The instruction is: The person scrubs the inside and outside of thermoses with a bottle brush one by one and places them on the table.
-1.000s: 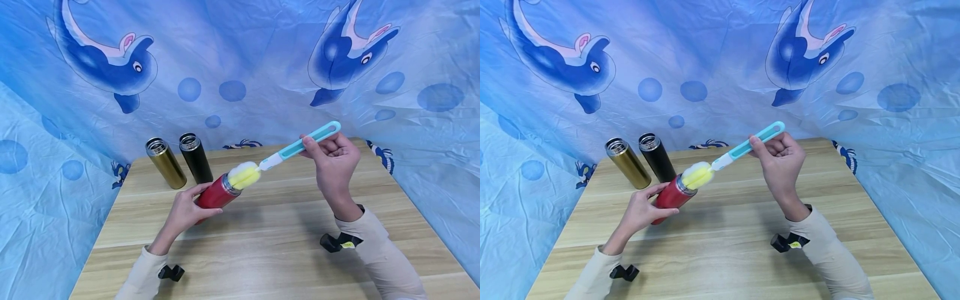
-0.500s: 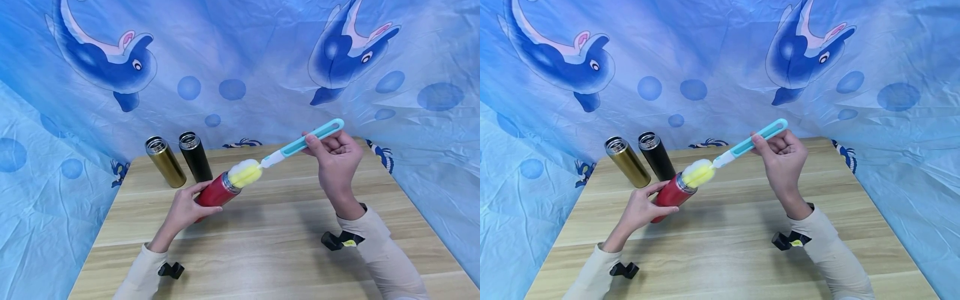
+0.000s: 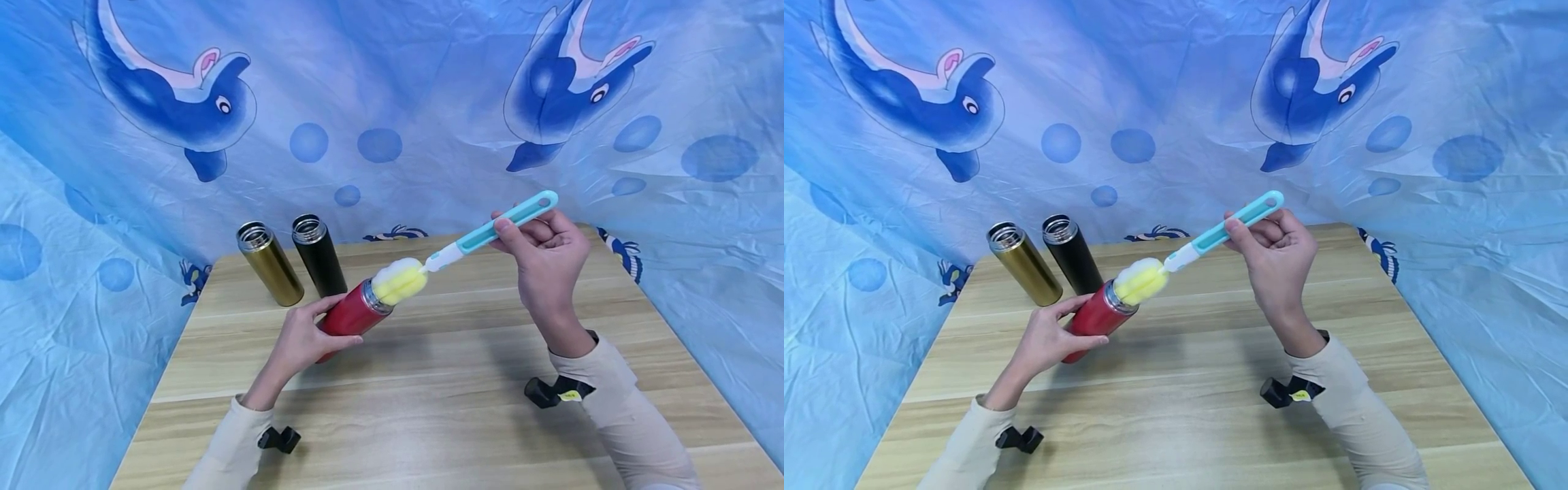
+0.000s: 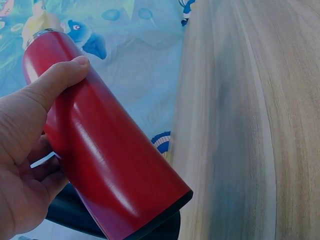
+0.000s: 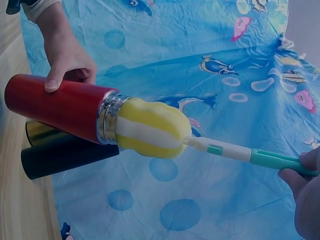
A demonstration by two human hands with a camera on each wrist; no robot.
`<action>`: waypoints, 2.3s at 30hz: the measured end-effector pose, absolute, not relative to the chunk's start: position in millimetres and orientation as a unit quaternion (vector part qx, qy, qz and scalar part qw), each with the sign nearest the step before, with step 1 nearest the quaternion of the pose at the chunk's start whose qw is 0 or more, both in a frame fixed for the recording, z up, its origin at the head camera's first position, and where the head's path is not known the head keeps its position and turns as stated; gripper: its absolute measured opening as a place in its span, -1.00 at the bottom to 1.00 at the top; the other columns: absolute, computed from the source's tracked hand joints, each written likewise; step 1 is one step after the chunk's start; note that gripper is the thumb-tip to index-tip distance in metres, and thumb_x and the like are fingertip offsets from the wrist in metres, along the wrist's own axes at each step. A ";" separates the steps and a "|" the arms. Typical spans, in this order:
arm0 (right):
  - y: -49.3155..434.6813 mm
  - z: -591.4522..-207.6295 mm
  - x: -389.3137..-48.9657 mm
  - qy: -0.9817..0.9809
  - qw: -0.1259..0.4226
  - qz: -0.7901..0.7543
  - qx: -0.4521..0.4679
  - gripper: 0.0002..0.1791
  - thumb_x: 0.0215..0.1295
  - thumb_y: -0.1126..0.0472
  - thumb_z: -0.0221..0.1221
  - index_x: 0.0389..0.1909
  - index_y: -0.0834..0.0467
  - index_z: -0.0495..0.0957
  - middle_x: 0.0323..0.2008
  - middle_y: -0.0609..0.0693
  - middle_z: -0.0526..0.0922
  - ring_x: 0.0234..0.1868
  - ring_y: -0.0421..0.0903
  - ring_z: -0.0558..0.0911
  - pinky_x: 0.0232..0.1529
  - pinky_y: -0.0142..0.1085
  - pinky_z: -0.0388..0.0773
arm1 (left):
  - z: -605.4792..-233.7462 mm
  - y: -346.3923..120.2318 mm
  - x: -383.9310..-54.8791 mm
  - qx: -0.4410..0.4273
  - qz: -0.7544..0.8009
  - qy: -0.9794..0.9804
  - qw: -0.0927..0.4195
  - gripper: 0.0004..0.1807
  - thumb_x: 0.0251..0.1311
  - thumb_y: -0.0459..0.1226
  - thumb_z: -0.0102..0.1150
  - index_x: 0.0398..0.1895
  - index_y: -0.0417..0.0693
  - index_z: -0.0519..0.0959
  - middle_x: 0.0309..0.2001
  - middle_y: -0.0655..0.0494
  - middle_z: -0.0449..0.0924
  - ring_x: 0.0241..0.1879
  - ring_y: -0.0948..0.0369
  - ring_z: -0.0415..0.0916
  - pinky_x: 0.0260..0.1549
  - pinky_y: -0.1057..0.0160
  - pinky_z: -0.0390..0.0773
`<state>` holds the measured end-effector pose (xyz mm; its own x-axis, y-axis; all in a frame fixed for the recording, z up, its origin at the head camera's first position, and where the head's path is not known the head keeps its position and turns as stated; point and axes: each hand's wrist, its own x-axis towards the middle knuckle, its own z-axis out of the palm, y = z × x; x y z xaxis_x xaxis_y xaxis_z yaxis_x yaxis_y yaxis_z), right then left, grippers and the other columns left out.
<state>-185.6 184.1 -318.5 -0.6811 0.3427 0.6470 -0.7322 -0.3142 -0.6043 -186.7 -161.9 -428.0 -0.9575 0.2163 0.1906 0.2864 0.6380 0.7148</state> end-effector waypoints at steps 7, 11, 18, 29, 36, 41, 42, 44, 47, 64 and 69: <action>183.5 -318.1 -186.3 -0.470 0.355 0.783 0.202 -0.78 0.14 0.62 0.33 -0.20 0.56 0.56 -0.35 0.28 0.77 -0.24 0.09 0.81 -0.29 -0.17 0.74 | -428.2 -162.6 -186.8 -0.138 -0.399 -0.906 0.038 -0.13 -0.14 -0.03 0.68 0.33 -0.03 0.56 0.20 -0.05 0.64 0.10 -0.06 0.60 -0.08 -0.08 0.71; 186.0 -313.7 -187.7 -0.452 0.375 0.784 0.200 -0.78 0.13 0.63 0.32 -0.21 0.56 0.55 -0.36 0.30 0.76 -0.26 0.09 0.81 -0.31 -0.18 0.74 | -428.3 -164.3 -186.7 -0.133 -0.400 -0.906 0.037 -0.12 -0.14 -0.02 0.68 0.33 -0.02 0.56 0.21 -0.04 0.63 0.11 -0.06 0.60 -0.07 -0.08 0.71; 205.8 -296.5 -188.9 -0.416 0.431 0.779 0.186 -0.77 0.08 0.69 0.31 -0.24 0.60 0.52 -0.38 0.36 0.74 -0.31 0.11 0.80 -0.38 -0.22 0.73 | -434.2 -177.3 -190.9 -0.114 -0.393 -0.910 0.064 -0.11 -0.12 0.06 0.65 0.33 -0.03 0.56 0.19 -0.06 0.64 0.10 -0.06 0.59 -0.11 -0.10 0.72; 210.3 -303.8 -190.5 -0.376 0.409 0.809 0.191 -0.77 0.09 0.70 0.28 -0.25 0.63 0.47 -0.42 0.41 0.72 -0.36 0.15 0.79 -0.42 -0.21 0.72 | -433.1 -173.7 -194.1 -0.107 -0.387 -0.914 0.055 -0.09 -0.13 0.09 0.64 0.34 -0.03 0.55 0.15 -0.06 0.66 0.02 -0.03 0.62 -0.18 -0.03 0.74; 210.3 -307.5 -187.7 -0.366 0.388 0.821 0.203 -0.80 0.11 0.70 0.26 -0.26 0.65 0.47 -0.44 0.42 0.71 -0.40 0.15 0.79 -0.47 -0.22 0.72 | -430.9 -169.1 -195.3 -0.104 -0.375 -0.920 0.052 -0.09 -0.13 0.07 0.65 0.35 -0.03 0.55 0.11 -0.06 0.68 -0.02 -0.04 0.63 -0.23 0.01 0.74; 205.5 -314.0 -186.9 -0.388 0.367 0.820 0.206 -0.83 0.14 0.69 0.25 -0.25 0.64 0.49 -0.40 0.40 0.72 -0.37 0.15 0.79 -0.44 -0.22 0.72 | -428.9 -165.8 -196.1 -0.116 -0.362 -0.922 0.065 -0.11 -0.15 0.02 0.67 0.33 -0.01 0.57 0.08 -0.06 0.70 -0.03 -0.05 0.63 -0.26 0.01 0.75; 204.3 -315.7 -187.0 -0.394 0.364 0.818 0.207 -0.83 0.15 0.69 0.24 -0.25 0.63 0.49 -0.40 0.40 0.72 -0.36 0.15 0.79 -0.44 -0.22 0.72 | -428.6 -165.1 -196.4 -0.118 -0.361 -0.922 0.067 -0.12 -0.15 0.02 0.67 0.33 -0.01 0.57 0.08 -0.06 0.70 -0.03 -0.05 0.63 -0.26 0.01 0.75; 201.9 -319.2 -187.3 -0.405 0.356 0.816 0.209 -0.84 0.16 0.67 0.25 -0.24 0.62 0.50 -0.39 0.38 0.73 -0.34 0.13 0.80 -0.42 -0.23 0.72 | -428.0 -163.7 -196.6 -0.123 -0.358 -0.923 0.071 -0.12 -0.16 0.01 0.68 0.32 0.00 0.58 0.08 -0.07 0.70 -0.03 -0.06 0.62 -0.26 0.01 0.75; 198.4 -323.5 -187.9 -0.421 0.345 0.811 0.213 -0.83 0.18 0.66 0.25 -0.22 0.60 0.51 -0.38 0.36 0.74 -0.32 0.11 0.80 -0.39 -0.24 0.72 | -428.0 -161.9 -197.2 -0.129 -0.354 -0.923 0.074 -0.14 -0.16 0.01 0.68 0.31 0.01 0.59 0.09 -0.08 0.69 -0.03 -0.06 0.61 -0.26 0.02 0.75; 184.8 -327.7 -192.4 -0.436 0.350 0.799 0.221 -0.84 0.19 0.64 0.25 -0.22 0.53 0.52 -0.34 0.32 0.76 -0.28 0.09 0.81 -0.34 -0.24 0.72 | -433.0 -160.9 -196.8 -0.159 -0.346 -0.921 0.084 -0.12 -0.17 -0.08 0.70 0.33 0.00 0.57 0.14 -0.08 0.66 0.02 -0.04 0.58 -0.17 -0.01 0.74; 182.3 -328.1 -194.3 -0.434 0.357 0.797 0.223 -0.84 0.21 0.63 0.24 -0.21 0.55 0.51 -0.33 0.35 0.75 -0.28 0.12 0.80 -0.34 -0.24 0.72 | -432.6 -160.7 -196.2 -0.164 -0.343 -0.921 0.089 -0.13 -0.18 -0.08 0.71 0.31 -0.01 0.59 0.10 -0.07 0.68 -0.01 -0.02 0.59 -0.17 0.00 0.73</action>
